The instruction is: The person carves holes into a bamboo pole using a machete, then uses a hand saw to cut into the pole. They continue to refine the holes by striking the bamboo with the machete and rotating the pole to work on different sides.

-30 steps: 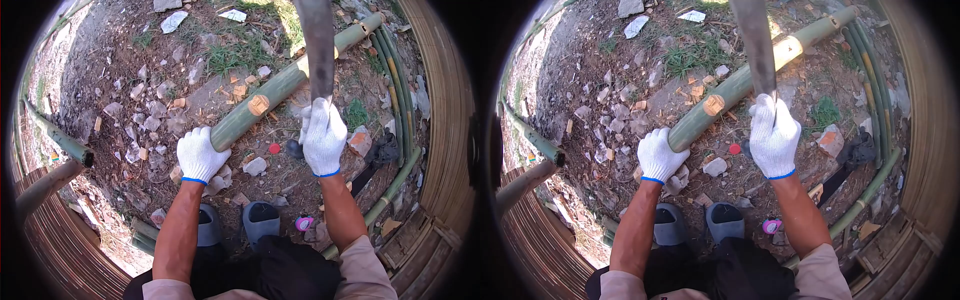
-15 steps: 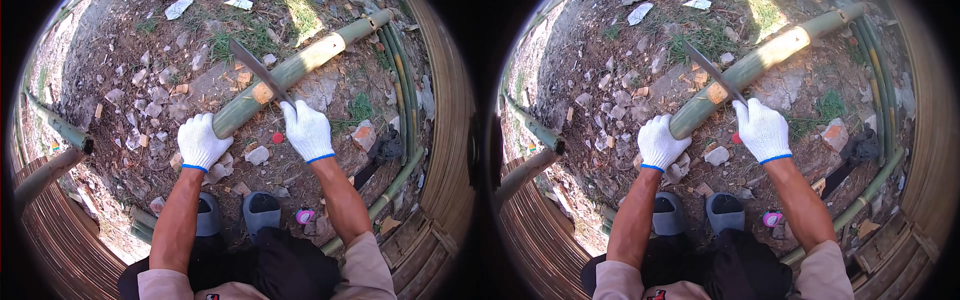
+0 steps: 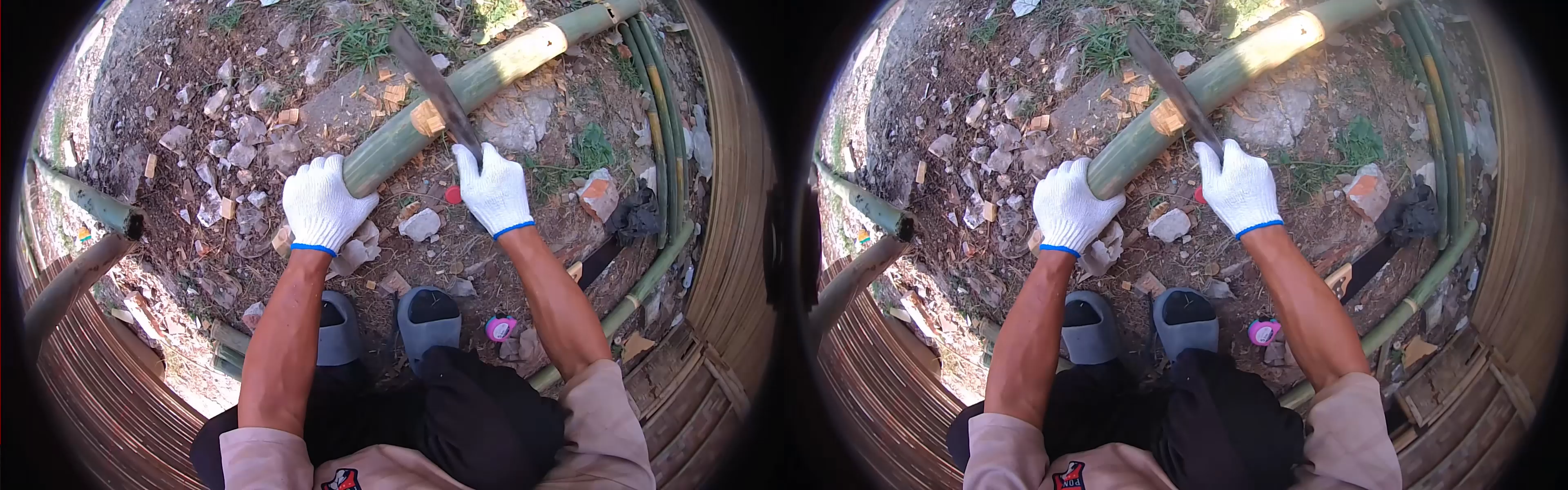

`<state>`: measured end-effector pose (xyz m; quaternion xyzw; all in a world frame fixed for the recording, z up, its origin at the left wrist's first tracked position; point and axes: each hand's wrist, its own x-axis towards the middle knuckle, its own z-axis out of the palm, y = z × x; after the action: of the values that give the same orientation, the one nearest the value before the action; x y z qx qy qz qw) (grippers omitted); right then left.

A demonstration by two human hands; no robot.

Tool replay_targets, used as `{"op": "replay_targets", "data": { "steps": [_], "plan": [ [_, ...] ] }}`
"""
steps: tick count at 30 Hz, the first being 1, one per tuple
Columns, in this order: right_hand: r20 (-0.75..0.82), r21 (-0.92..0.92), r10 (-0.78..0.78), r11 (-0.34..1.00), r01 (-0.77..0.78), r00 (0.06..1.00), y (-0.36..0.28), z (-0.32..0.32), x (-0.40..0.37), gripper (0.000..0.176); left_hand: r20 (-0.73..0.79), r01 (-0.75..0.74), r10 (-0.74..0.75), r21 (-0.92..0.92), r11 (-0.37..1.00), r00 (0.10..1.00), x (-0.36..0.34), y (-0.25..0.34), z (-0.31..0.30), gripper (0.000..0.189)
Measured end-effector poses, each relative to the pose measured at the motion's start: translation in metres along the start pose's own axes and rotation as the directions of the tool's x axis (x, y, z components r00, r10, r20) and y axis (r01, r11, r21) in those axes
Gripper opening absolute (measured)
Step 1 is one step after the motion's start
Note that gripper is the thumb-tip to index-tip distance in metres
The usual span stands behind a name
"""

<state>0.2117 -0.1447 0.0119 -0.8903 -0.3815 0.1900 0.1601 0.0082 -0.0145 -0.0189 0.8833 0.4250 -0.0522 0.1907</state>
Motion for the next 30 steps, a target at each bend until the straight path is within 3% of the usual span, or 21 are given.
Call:
{"op": "replay_targets", "data": {
  "steps": [1,3,5,7,8,9,11,12,13,14,16,17,19,21,23,24,25,27,28,29,30],
  "plan": [
    [0.052,-0.098,0.015,0.995,-0.010,0.999,0.007,-0.005,0.000,0.046,-0.014,-0.019,0.019,-0.001,1.000,1.000,0.003,-0.002,-0.001,0.057],
    [-0.032,-0.132,-0.115,0.985,0.110,0.993,0.008,-0.025,0.001,0.042,-0.040,-0.049,0.049,0.004,0.999,0.998,0.001,-0.007,0.007,0.056],
    [-0.321,0.156,-0.047,0.982,0.102,0.946,-0.018,-0.050,-0.001,0.032,0.002,0.018,-0.018,0.002,1.000,1.000,0.009,-0.001,0.002,0.056],
    [-0.376,0.529,0.224,0.848,0.010,0.899,-0.012,-0.027,-0.010,0.032,0.052,0.030,-0.032,0.036,0.999,0.998,0.001,0.002,-0.003,0.057],
    [-0.288,0.117,-0.023,0.991,0.059,0.957,0.009,-0.005,-0.007,0.036,0.032,0.033,-0.033,0.004,0.999,0.999,0.001,0.001,-0.001,0.058],
    [-0.059,0.009,-0.055,0.998,0.055,0.997,0.007,0.002,0.000,0.040,0.022,0.020,-0.020,-0.007,1.000,1.000,0.000,0.003,0.000,0.058],
    [0.066,-0.157,-0.055,0.985,0.064,0.996,0.021,-0.017,0.004,0.044,0.024,-0.003,0.002,0.032,0.999,1.000,0.004,-0.003,0.001,0.058],
    [-0.048,-0.096,-0.172,0.981,0.167,0.984,0.016,-0.029,0.005,0.040,0.018,-0.010,0.010,0.012,1.000,1.000,0.003,-0.005,0.004,0.058],
    [-0.161,0.057,-0.097,0.993,0.108,0.982,0.001,-0.046,0.003,0.035,0.064,0.018,-0.021,0.042,0.999,0.998,0.004,-0.001,0.000,0.058],
    [-0.151,0.058,-0.102,0.992,0.112,0.983,-0.005,-0.040,0.006,0.035,0.036,0.028,-0.029,0.031,0.999,0.999,0.007,0.000,0.001,0.058],
    [-0.394,0.356,0.135,0.934,0.016,0.909,-0.015,-0.032,-0.004,0.037,0.042,0.033,-0.034,0.026,0.999,0.999,-0.004,-0.001,0.001,0.058],
    [-0.097,-0.081,-0.075,0.994,0.067,0.992,0.021,0.000,-0.002,0.040,0.052,0.038,-0.040,0.038,0.999,0.998,0.000,-0.001,-0.001,0.058],
    [0.008,-0.174,-0.043,0.984,0.044,0.999,0.014,-0.008,0.001,0.043,0.048,0.008,-0.008,-0.009,1.000,0.999,0.005,-0.001,-0.002,0.059],
    [-0.168,-0.005,-0.141,0.990,0.142,0.976,0.006,-0.027,0.002,0.039,0.025,0.003,-0.004,0.013,1.000,1.000,0.003,-0.003,0.003,0.060],
    [-0.416,0.266,0.045,0.961,0.074,0.908,-0.018,-0.040,-0.004,0.037,0.041,0.017,-0.018,0.014,1.000,0.999,0.006,0.001,0.001,0.059],
    [-0.446,0.355,0.123,0.934,0.049,0.886,-0.014,-0.020,-0.009,0.036,0.044,0.029,-0.029,0.019,0.999,0.999,0.003,0.001,-0.002,0.059],
    [-0.175,0.038,-0.011,0.999,0.018,0.985,0.010,0.002,-0.011,0.034,0.049,0.020,-0.021,0.018,1.000,0.999,-0.002,-0.001,-0.002,0.059],
    [0.004,-0.139,-0.058,0.989,0.058,0.998,0.026,0.003,-0.006,0.034,0.047,0.011,-0.012,0.014,1.000,0.999,0.005,-0.004,0.003,0.060],
    [-0.027,-0.156,-0.146,0.978,0.140,0.989,0.014,-0.019,-0.001,0.033,0.035,0.004,-0.004,0.008,1.000,0.999,0.005,-0.003,0.001,0.060],
    [-0.142,0.014,-0.135,0.990,0.139,0.981,0.007,-0.029,-0.001,0.034,0.076,-0.005,0.004,0.013,1.000,0.997,-0.001,-0.003,0.001,0.060],
    [-0.251,0.205,0.029,0.978,0.024,0.967,-0.005,-0.039,-0.007,0.032,0.090,0.004,-0.007,0.024,1.000,0.996,-0.003,-0.002,0.003,0.060]
  ]
}}
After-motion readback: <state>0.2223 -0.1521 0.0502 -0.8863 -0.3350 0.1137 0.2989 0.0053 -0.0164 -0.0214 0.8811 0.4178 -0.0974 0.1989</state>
